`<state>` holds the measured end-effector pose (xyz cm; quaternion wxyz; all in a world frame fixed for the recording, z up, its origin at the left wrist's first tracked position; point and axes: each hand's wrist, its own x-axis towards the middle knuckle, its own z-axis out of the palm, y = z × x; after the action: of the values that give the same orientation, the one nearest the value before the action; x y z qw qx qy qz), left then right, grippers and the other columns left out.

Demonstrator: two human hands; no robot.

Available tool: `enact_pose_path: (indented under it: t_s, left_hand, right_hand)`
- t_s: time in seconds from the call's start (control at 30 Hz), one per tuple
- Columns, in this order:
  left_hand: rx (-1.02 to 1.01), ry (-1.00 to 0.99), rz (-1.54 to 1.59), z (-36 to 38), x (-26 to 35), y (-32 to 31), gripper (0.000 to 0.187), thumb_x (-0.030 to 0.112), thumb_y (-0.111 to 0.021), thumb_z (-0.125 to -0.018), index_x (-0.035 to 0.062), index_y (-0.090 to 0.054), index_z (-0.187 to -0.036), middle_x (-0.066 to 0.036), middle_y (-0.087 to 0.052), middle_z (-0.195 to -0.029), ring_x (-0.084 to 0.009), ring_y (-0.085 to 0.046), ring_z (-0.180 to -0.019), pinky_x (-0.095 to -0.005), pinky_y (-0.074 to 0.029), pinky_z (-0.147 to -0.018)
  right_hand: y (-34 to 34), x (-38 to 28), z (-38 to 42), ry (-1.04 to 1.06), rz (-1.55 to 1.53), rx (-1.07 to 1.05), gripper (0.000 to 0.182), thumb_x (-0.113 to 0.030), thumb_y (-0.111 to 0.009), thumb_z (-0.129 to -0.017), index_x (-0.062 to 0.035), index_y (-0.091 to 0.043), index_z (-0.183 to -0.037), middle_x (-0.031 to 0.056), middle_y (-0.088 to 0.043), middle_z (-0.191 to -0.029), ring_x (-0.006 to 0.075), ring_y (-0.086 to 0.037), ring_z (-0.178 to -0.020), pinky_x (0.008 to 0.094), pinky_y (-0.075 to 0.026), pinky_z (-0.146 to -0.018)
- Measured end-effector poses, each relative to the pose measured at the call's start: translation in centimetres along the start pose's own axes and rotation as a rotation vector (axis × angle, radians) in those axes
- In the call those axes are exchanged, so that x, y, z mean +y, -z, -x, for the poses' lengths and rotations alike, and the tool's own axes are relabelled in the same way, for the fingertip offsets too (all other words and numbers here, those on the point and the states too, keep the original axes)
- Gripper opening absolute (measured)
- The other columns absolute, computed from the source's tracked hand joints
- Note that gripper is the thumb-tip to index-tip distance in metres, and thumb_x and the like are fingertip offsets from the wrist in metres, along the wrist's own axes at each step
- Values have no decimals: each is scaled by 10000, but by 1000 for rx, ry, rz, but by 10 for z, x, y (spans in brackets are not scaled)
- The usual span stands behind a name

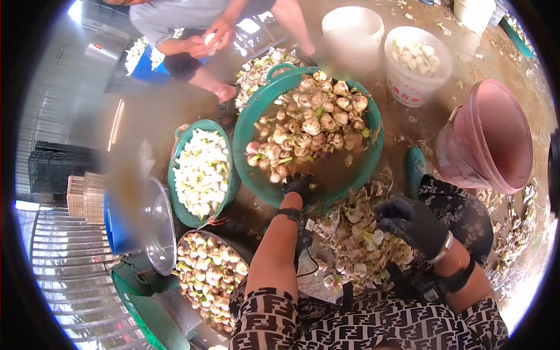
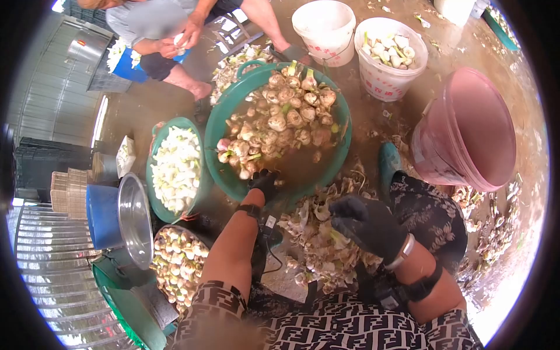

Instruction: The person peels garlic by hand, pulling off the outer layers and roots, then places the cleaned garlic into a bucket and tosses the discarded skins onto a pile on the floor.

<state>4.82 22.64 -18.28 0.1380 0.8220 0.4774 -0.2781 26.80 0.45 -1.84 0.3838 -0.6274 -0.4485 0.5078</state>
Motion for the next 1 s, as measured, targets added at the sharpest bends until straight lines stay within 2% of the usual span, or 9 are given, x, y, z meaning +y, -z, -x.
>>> enact_pose_path:
  t_s: [0.13, 0.23, 0.33, 0.4, 0.5, 0.57, 0.63, 0.87, 1.0]
  left_hand:
    - [130, -3, -131, -26, 3, -24, 470, 394, -601, -737, 265, -539, -1184, -89, -472, -1255, -313, -437, -1163, -432, -367, -960]
    - [-153, -26, -95, -39, -21, -26, 554, 391, -596, -758, 204, -462, -1262, -126, -394, -1331, -351, -390, -1206, -479, -353, -973]
    - [-17, -117, 317, -24, -48, -53, 480, 303, -564, -812, 105, -467, -1238, -137, -528, -1189, -324, -531, -1073, -440, -442, -895]
    - [131, -339, 1647, 20, -41, -61, 262, 143, -599, -729, 82, -618, -983, -131, -592, -1026, -334, -566, -894, -416, -473, -732]
    - [434, -473, 937, 142, 24, 39, 239, 53, -598, -680, 35, -584, -918, -167, -582, -961, -352, -556, -842, -423, -464, -707]
    - [496, -606, 1072, 164, 35, 19, 256, 42, -592, -683, 4, -550, -933, -178, -571, -877, -365, -556, -791, -408, -462, -653]
    - [856, -750, 463, 191, 46, 24, 283, -46, -476, -811, -45, -491, -1094, -147, -585, -999, -235, -614, -821, -341, -521, -669]
    - [381, -292, 1714, 246, 84, 26, 158, 27, -571, -781, 3, -561, -937, -131, -580, -812, -265, -563, -672, -334, -464, -609]
    - [718, -516, 1297, 260, 89, 25, 144, 31, -571, -791, 3, -565, -931, -90, -599, -809, -194, -572, -671, -292, -467, -608]
  right_hand:
    - [4, -1, -8, -78, -74, 49, 258, -183, -654, -776, -16, -580, -958, 115, -617, -873, 216, -618, -760, 302, -477, -671]
    - [3, 3, -10, 66, 94, 64, 252, -172, -656, -770, -13, -582, -951, 117, -606, -845, 209, -607, -739, 302, -474, -665]
    - [-6, 6, -12, 210, 232, 53, 297, -182, -671, -756, -16, -578, -983, 114, -599, -842, 202, -600, -747, 309, -471, -672]
    - [-17, 5, -11, 163, 164, 27, 350, -202, -687, -745, -20, -571, -1020, 110, -598, -852, 200, -599, -766, 317, -469, -681]
    - [-45, 7, -8, -32, 66, -5, 497, -245, -733, -704, -26, -537, -1105, 115, -601, -923, 209, -597, -846, 338, -470, -739]
    - [-69, 27, -8, 454, -42, 188, 613, -255, -766, -664, -31, -500, -1168, 133, -591, -1013, 229, -586, -926, 354, -460, -806]
    - [-76, 24, 4, 342, -287, 79, 609, -222, -772, -661, -14, -500, -1166, 151, -578, -1071, 233, -573, -979, 351, -454, -850]
    - [-79, 15, 42, 351, -318, 37, 587, -121, -718, -726, 15, -447, -1229, 129, -543, -1152, 195, -537, -1039, 313, -451, -880]
    - [-77, 20, 51, 148, -805, -105, 498, -68, -656, -777, 16, -451, -1223, 102, -552, -1138, 176, -556, -1000, 295, -473, -849]
